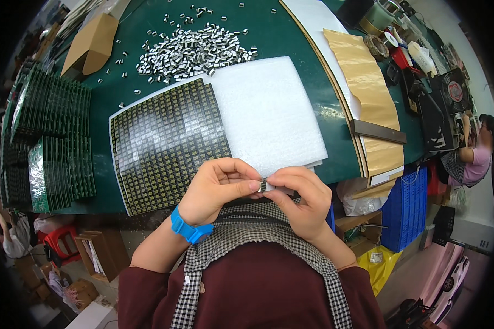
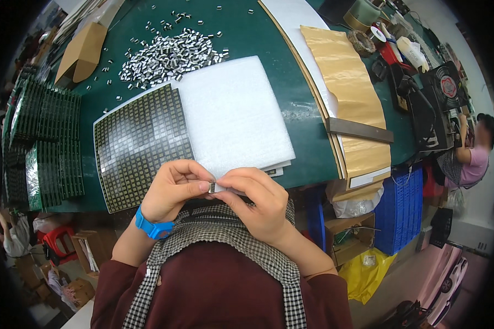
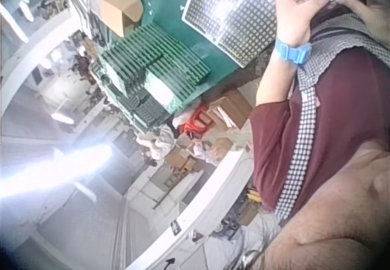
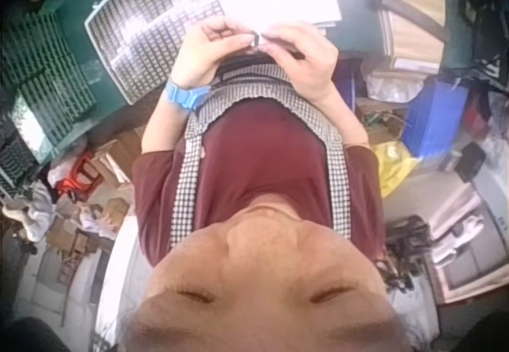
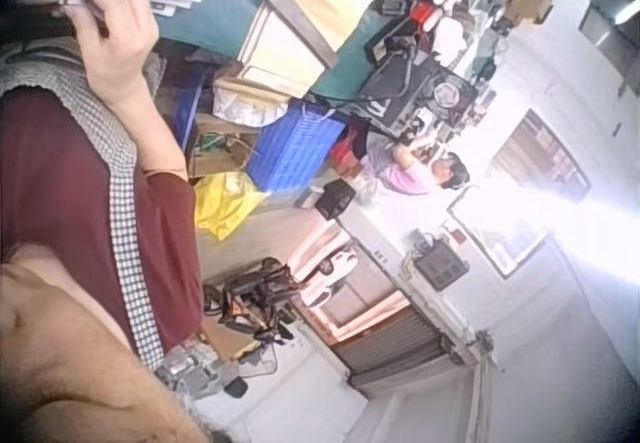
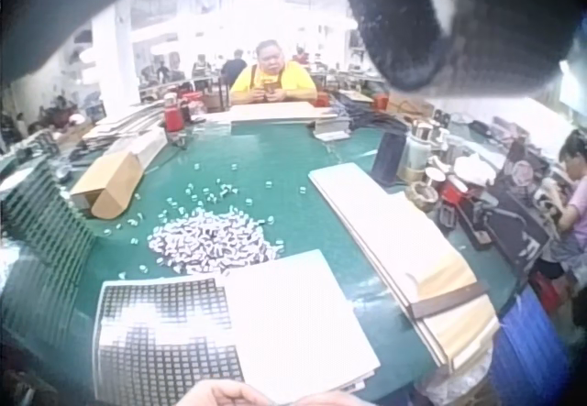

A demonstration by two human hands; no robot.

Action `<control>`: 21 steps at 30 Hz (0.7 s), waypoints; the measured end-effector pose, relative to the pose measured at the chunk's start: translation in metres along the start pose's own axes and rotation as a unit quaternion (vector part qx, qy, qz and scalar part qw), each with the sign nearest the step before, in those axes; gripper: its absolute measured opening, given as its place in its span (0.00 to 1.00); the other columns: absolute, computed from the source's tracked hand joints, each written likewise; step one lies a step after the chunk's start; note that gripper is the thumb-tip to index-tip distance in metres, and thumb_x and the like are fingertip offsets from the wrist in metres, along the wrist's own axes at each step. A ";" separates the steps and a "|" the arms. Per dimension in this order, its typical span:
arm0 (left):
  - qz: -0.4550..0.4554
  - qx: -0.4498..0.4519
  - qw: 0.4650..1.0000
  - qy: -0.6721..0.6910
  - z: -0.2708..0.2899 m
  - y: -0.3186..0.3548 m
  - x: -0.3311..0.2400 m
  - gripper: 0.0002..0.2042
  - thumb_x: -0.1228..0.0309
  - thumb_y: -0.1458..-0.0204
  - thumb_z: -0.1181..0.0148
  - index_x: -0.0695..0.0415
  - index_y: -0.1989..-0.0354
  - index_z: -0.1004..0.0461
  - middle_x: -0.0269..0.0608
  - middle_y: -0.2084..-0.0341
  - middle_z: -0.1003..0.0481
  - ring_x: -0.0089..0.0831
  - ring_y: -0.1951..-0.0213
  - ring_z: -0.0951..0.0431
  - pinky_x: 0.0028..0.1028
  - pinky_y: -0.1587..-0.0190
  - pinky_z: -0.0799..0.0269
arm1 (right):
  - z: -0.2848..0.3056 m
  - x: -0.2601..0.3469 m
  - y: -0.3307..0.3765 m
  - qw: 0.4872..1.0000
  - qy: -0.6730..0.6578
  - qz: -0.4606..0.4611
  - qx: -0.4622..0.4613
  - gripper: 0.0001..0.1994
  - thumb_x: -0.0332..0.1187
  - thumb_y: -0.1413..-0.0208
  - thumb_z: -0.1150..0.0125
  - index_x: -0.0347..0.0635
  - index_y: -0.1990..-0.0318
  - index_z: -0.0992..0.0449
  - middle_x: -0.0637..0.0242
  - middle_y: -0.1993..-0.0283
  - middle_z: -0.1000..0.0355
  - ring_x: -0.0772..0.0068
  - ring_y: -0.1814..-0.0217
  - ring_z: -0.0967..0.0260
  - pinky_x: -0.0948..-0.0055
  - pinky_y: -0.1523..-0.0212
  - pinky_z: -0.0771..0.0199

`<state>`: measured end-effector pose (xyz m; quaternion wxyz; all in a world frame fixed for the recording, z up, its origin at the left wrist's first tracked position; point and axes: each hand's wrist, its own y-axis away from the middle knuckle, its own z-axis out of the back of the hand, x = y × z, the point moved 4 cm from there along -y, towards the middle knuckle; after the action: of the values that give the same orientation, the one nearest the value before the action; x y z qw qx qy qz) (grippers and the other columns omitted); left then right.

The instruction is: The person picks up small silver rectangular components from a pile on a green workbench and places them one by one into slots on a white foam sheet. The person handles the components with their fingers, carefully aligning them before placement. The task involves repetitive picking and placing of small electronic parts.

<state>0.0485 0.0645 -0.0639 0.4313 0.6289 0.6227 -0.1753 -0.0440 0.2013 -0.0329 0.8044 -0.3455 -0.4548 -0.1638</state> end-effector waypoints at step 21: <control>-0.016 -0.037 0.990 -0.132 -0.003 0.003 -0.003 0.06 0.79 0.50 0.39 0.67 0.65 0.25 0.45 0.68 0.22 0.27 0.63 0.20 0.22 0.59 0.23 | -0.001 0.004 0.002 0.994 0.085 0.073 0.019 0.11 0.22 0.60 0.32 0.36 0.66 0.23 0.61 0.67 0.26 0.68 0.69 0.26 0.75 0.72 0.25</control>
<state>0.0493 0.0651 -0.0586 0.5299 0.5740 0.5760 -0.2408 -0.0401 0.2021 -0.0308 0.8560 -0.3475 -0.3617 -0.1252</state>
